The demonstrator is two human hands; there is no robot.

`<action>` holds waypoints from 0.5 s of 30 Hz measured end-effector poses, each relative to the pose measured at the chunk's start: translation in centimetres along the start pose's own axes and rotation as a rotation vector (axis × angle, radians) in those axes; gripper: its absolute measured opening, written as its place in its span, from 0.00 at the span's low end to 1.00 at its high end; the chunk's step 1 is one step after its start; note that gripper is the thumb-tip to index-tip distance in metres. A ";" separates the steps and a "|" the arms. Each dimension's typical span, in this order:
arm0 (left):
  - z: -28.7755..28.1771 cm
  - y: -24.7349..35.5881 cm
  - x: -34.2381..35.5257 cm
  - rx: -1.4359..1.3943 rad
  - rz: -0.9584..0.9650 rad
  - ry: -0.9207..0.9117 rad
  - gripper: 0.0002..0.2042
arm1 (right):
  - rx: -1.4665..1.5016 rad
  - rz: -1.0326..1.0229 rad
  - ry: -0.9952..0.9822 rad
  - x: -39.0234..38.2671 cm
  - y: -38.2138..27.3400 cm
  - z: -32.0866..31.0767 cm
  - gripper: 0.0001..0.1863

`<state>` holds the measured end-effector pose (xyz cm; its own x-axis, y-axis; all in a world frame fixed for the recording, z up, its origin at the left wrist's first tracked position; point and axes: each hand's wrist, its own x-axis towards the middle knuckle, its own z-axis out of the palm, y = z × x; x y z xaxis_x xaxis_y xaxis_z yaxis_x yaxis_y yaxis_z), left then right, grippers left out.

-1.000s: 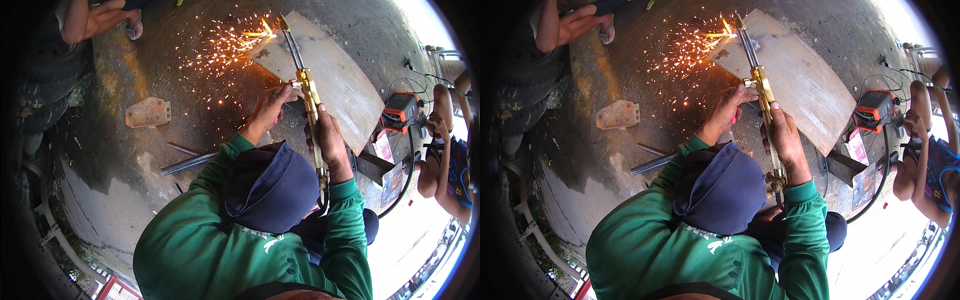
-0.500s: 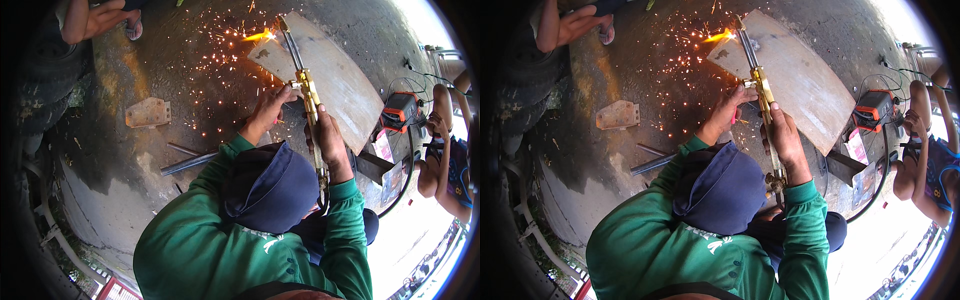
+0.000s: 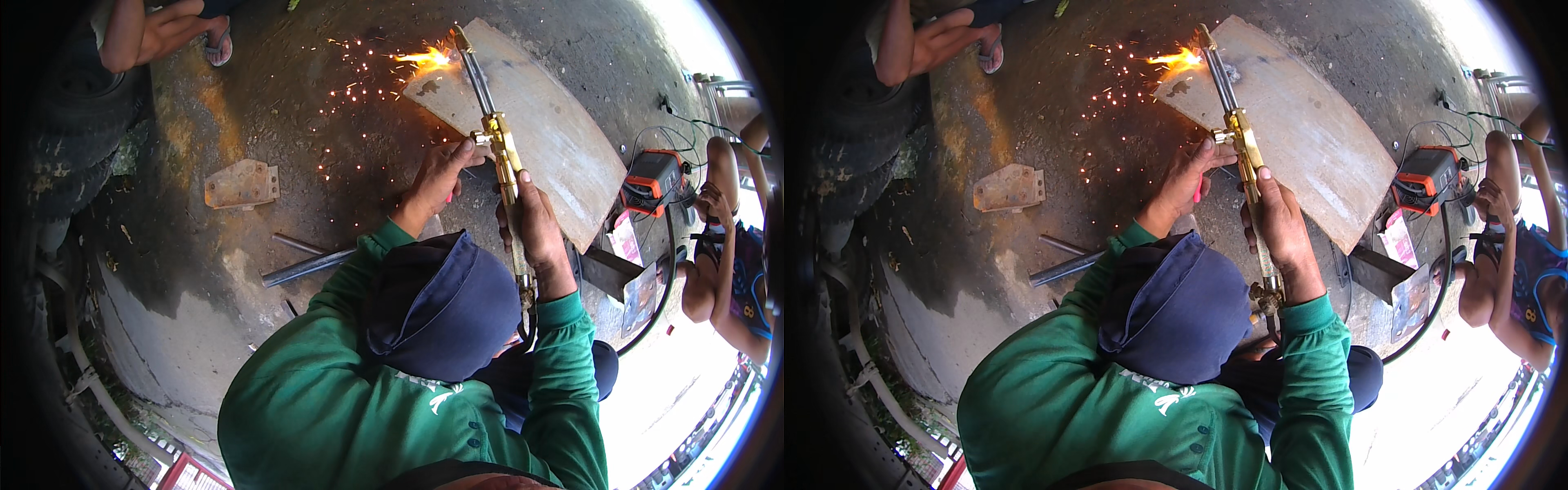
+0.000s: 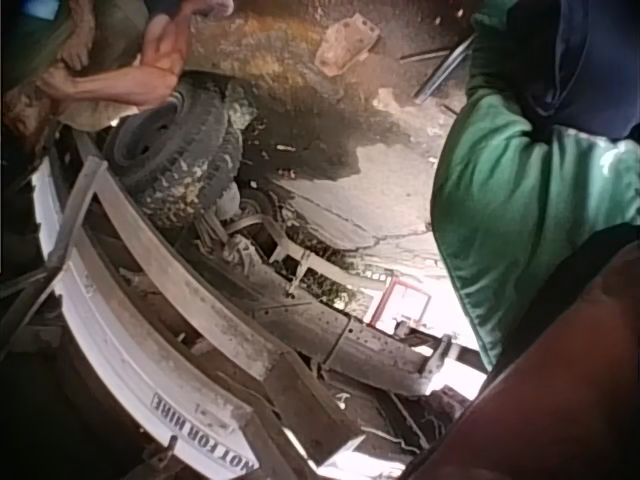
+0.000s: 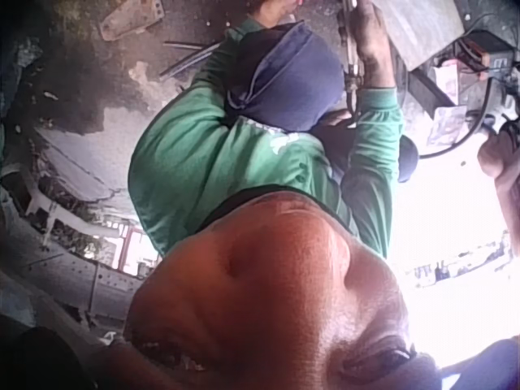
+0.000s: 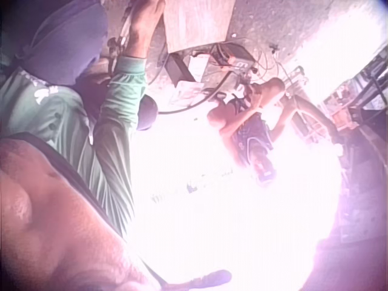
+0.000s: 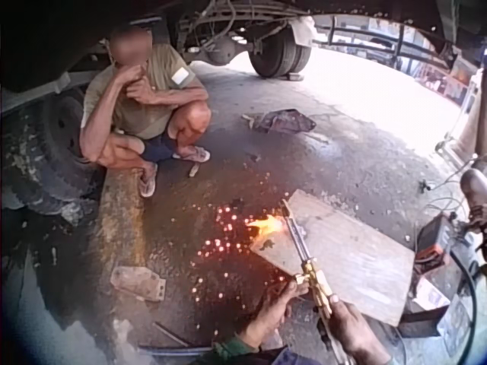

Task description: The person uses a handheld cutting torch to cut holes and shapes into a flat metal plate resting on the ground. They reposition the plate between cuts and continue cutting until several openings are formed.

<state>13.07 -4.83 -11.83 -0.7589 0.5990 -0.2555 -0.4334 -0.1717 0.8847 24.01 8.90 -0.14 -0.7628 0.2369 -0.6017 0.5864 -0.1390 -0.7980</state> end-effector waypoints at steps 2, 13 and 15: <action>-0.1 -0.1 0.0 0.003 -0.008 0.009 0.37 | 0.002 -0.003 -0.004 0.0 0.0 0.0 0.35; -0.2 -0.7 0.1 -0.005 -0.014 0.020 0.36 | -0.009 0.001 -0.002 -0.2 0.0 -0.1 0.36; -0.1 -0.5 0.1 -0.003 -0.032 0.018 0.37 | -0.005 0.004 0.000 -0.2 0.1 -0.2 0.36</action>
<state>13.20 -4.78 -12.36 -0.7533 0.5899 -0.2908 -0.4592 -0.1551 0.8747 24.25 9.01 -0.13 -0.7604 0.2368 -0.6048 0.5906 -0.1354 -0.7956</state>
